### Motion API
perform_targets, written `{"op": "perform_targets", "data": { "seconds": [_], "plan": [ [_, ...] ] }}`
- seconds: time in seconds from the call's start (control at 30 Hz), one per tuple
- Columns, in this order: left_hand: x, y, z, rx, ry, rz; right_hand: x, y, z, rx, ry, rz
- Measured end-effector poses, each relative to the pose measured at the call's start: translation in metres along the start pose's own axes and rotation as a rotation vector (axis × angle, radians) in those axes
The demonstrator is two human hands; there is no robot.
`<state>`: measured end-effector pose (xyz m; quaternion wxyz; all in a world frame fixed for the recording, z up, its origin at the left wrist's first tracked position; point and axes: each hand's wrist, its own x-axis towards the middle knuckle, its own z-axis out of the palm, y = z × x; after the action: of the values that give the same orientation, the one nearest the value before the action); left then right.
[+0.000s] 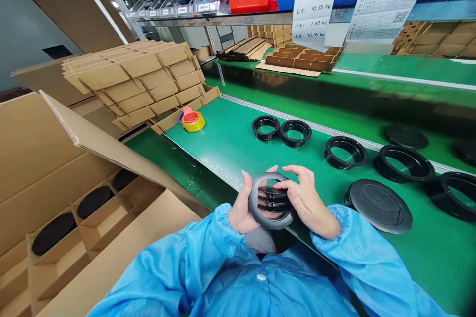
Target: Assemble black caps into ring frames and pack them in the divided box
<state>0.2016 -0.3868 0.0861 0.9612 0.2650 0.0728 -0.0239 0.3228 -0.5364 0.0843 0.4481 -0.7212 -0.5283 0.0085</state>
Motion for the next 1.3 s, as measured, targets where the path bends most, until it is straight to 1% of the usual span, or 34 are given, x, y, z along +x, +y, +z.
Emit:
{"op": "perform_targets", "data": {
  "seconds": [0.13, 0.27, 0.43, 0.5, 0.63, 0.67, 0.7, 0.73, 0.8, 0.83, 0.87, 0.9, 0.93, 0.97, 1.0, 1.03, 1.07, 1.13, 1.2, 1.23, 1.3],
  "plan": [
    [0.005, 0.002, 0.005, -0.041, 0.016, -0.023, 0.000, 0.000, -0.002, 0.077, -0.002, 0.035],
    [0.010, 0.004, 0.009, -0.111, 0.047, -0.028, 0.000, -0.001, -0.004, 0.188, 0.036, 0.099],
    [0.012, 0.005, 0.009, -0.147, 0.123, -0.051, -0.002, 0.003, -0.005, 0.192, 0.055, 0.137],
    [0.014, 0.008, 0.009, -0.174, 0.158, -0.050, -0.004, 0.005, -0.002, 0.138, 0.047, 0.086],
    [0.019, 0.015, 0.006, -0.222, 0.245, 0.005, -0.009, 0.003, 0.008, -0.153, -0.084, -0.202],
    [0.019, 0.016, 0.005, -0.215, 0.259, 0.008, -0.009, 0.003, 0.011, -0.211, -0.115, -0.244],
    [0.019, 0.017, 0.005, -0.198, 0.262, 0.002, -0.009, 0.002, 0.013, -0.239, -0.138, -0.247],
    [0.020, 0.017, 0.005, -0.168, 0.251, -0.015, -0.009, 0.002, 0.015, -0.238, -0.147, -0.221],
    [0.022, 0.017, 0.006, -0.057, 0.195, -0.077, -0.006, 0.002, 0.018, -0.180, -0.167, -0.110],
    [0.024, 0.018, 0.007, 0.034, 0.173, -0.109, -0.004, 0.003, 0.018, -0.140, -0.176, -0.052],
    [0.030, 0.021, 0.007, 0.172, 0.196, -0.110, -0.002, 0.004, 0.018, -0.107, -0.170, 0.002],
    [0.038, 0.026, 0.007, 0.340, 0.267, -0.074, 0.000, 0.005, 0.018, -0.088, -0.149, 0.049],
    [0.049, 0.034, 0.006, 0.512, 0.376, 0.000, 0.003, 0.006, 0.017, -0.085, -0.111, 0.089],
    [0.063, 0.045, 0.004, 0.665, 0.509, 0.105, 0.004, 0.007, 0.017, -0.095, -0.064, 0.123],
    [0.079, 0.059, 0.000, 0.780, 0.641, 0.219, 0.005, 0.008, 0.016, -0.113, -0.019, 0.154],
    [0.097, 0.075, -0.004, 0.846, 0.749, 0.315, 0.006, 0.008, 0.016, -0.132, 0.013, 0.181],
    [0.116, 0.091, -0.009, 0.870, 0.824, 0.376, 0.005, 0.008, 0.017, -0.149, 0.028, 0.204],
    [0.149, 0.123, -0.019, 0.888, 0.896, 0.410, 0.003, 0.009, 0.019, -0.174, 0.026, 0.229],
    [0.171, 0.144, -0.029, 0.900, 0.891, 0.364, 0.000, 0.010, 0.022, -0.194, 0.007, 0.224],
    [0.176, 0.149, -0.034, 0.902, 0.868, 0.326, -0.001, 0.010, 0.024, -0.203, 0.004, 0.218],
    [0.172, 0.149, -0.042, 0.897, 0.814, 0.255, -0.001, 0.011, 0.025, -0.220, 0.010, 0.210]
  ]
}}
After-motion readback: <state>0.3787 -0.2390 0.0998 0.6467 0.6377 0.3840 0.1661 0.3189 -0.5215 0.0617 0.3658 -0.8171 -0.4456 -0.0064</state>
